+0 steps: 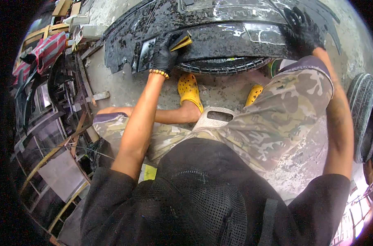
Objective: Wet sanding a car bumper part with sandpaper and water.
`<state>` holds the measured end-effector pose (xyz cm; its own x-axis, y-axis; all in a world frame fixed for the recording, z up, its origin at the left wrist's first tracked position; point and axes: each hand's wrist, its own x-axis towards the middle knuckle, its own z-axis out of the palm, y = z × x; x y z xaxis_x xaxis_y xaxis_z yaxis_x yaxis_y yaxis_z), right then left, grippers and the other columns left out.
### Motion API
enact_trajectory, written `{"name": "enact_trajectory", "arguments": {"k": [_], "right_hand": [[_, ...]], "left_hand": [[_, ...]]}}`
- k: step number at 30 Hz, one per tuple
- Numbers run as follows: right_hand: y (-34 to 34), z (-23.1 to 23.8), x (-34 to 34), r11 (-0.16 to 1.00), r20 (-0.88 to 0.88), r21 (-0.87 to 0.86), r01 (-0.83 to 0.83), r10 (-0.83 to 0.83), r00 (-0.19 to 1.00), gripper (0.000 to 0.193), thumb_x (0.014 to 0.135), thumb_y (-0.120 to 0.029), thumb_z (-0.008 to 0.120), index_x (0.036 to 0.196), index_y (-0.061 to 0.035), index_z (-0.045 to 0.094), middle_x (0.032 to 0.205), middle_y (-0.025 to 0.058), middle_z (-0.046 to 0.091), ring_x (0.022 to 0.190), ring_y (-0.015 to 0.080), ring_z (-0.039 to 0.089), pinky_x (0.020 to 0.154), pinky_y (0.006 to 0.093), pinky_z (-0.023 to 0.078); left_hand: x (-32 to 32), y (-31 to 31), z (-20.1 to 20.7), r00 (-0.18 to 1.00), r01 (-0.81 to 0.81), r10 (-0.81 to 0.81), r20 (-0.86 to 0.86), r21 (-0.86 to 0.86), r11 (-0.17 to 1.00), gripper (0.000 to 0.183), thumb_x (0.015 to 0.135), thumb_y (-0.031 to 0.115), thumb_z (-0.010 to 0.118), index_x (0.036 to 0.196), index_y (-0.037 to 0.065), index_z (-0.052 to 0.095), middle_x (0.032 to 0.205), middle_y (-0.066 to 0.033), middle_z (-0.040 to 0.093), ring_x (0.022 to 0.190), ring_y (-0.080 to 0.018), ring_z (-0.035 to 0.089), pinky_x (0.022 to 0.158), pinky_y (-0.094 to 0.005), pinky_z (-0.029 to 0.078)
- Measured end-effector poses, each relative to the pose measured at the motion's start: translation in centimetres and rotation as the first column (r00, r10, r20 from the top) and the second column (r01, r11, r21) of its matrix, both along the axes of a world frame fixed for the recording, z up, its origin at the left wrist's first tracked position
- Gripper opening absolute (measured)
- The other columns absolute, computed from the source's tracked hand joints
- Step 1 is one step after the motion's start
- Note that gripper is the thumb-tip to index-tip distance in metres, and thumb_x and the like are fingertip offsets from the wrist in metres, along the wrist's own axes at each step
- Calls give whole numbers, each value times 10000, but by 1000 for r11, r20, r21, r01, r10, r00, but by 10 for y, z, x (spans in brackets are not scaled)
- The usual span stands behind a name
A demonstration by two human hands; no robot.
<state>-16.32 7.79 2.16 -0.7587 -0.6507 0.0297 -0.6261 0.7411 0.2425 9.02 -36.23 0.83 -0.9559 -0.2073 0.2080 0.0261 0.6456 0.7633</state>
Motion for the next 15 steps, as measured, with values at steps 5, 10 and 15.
{"name": "enact_trajectory", "arguments": {"k": [5, 10, 15], "right_hand": [[6, 66, -52, 985, 509, 93, -144, 78, 857, 877, 816, -389, 785, 1552, -157, 369, 1537, 161, 446, 1440, 337, 382, 1196, 406, 295], [-38, 40, -30, 998, 516, 58, -7, -24, 856, 1036, 761, -687, 721, 1585, -231, 291, 1634, 206, 231, 1507, 420, 178, 1204, 595, 176], [-51, -35, 11, 906, -4, -422, -38, 40, 999, 843, 843, -680, 634, 1558, -332, 354, 1651, 111, 246, 1522, 376, 177, 1211, 611, 96]], "left_hand": [[-6, 2, 9, 996, 9, -18, -89, -98, 995, 353, 774, -51, 637, 1093, 86, 701, 1075, -162, 695, 987, -372, 660, 875, -446, 526], [16, 18, 24, 993, -47, 24, -120, -191, 981, 347, 772, -30, 663, 1099, 79, 703, 1079, -175, 689, 1000, -372, 653, 850, -462, 519], [26, 27, 27, 1000, -12, 17, 26, -179, 984, 466, 679, -72, 648, 1111, 84, 720, 1108, -176, 686, 1041, -377, 630, 960, -440, 491]]}}
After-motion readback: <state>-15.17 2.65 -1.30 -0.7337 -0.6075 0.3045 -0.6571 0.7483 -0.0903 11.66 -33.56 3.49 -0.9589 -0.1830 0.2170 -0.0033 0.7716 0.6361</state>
